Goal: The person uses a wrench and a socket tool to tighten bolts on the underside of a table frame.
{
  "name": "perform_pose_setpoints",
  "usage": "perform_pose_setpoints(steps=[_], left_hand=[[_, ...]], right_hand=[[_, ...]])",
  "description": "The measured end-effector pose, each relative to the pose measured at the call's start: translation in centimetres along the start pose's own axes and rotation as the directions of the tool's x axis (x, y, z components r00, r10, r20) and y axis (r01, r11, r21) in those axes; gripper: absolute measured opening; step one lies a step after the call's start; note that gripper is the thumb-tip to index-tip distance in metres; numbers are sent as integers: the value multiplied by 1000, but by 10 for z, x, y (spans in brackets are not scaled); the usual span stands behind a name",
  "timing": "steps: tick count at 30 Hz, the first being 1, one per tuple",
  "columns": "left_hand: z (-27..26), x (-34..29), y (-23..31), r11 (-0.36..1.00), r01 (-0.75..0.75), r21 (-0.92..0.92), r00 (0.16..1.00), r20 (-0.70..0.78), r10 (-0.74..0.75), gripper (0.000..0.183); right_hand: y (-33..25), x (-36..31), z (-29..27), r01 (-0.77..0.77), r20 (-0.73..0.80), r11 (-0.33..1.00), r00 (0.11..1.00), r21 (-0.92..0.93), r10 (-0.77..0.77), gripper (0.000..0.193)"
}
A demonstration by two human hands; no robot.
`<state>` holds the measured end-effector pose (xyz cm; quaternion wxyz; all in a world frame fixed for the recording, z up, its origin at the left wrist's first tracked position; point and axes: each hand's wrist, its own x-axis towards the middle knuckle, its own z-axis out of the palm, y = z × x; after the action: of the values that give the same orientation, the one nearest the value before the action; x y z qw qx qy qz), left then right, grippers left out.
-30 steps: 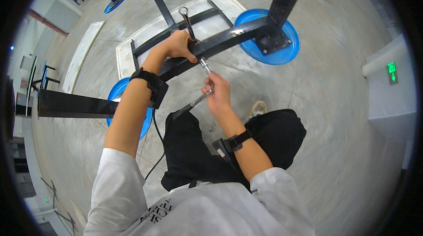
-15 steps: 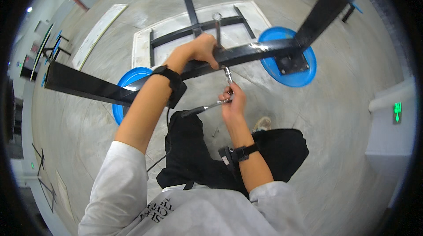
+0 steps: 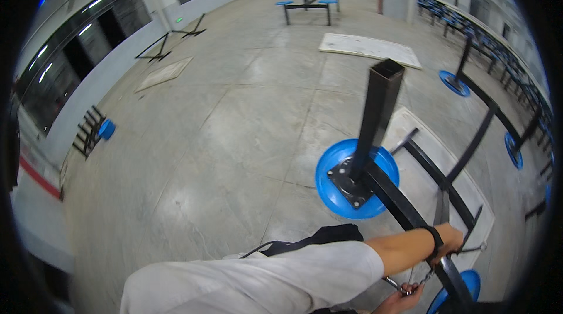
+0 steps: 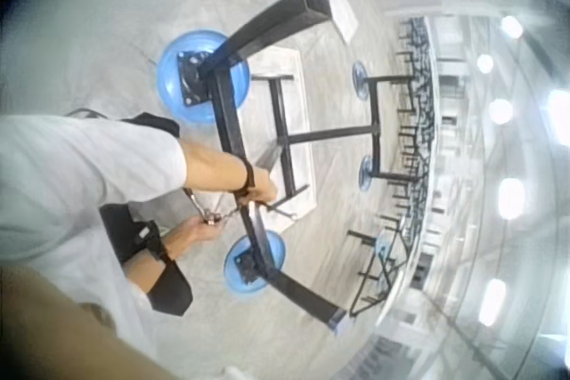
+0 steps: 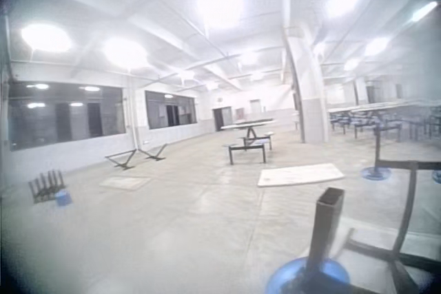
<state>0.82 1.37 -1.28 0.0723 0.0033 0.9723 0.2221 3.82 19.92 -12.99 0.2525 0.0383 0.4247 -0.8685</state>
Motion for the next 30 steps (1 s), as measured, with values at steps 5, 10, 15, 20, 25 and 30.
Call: perform_pose_setpoints(steps=[5, 10, 15, 20, 25, 30], left_hand=[[-7, 2, 3, 997, 76, 14, 997, 9, -76, 48], [-8, 4, 6, 996, 91, 17, 996, -19, -91, 48], [5, 23, 4, 982, 191, 8, 961, -206, -185, 50], [-1, 14, 12, 958, 208, -196, 939, -236, -252, 45], [-3, 2, 8, 934, 246, -260, 913, -261, -313, 39], [-2, -4, 1, 910, 268, -315, 889, -282, -360, 33]], right_hand=[[3, 28, -31, 183, -79, 880, 967, -439, -241, 25], [-8, 26, -23, 212, -54, 854, 962, -476, -269, 18], [-12, 41, -27, 251, 145, 751, 968, -610, -206, 17], [-10, 45, -25, 320, 132, 817, 947, -480, -294, 18], [-24, 55, -21, 40, 65, 994, 997, -103, -33, 14], [-7, 71, -42, -46, 104, 992, 993, -118, 59, 16]])
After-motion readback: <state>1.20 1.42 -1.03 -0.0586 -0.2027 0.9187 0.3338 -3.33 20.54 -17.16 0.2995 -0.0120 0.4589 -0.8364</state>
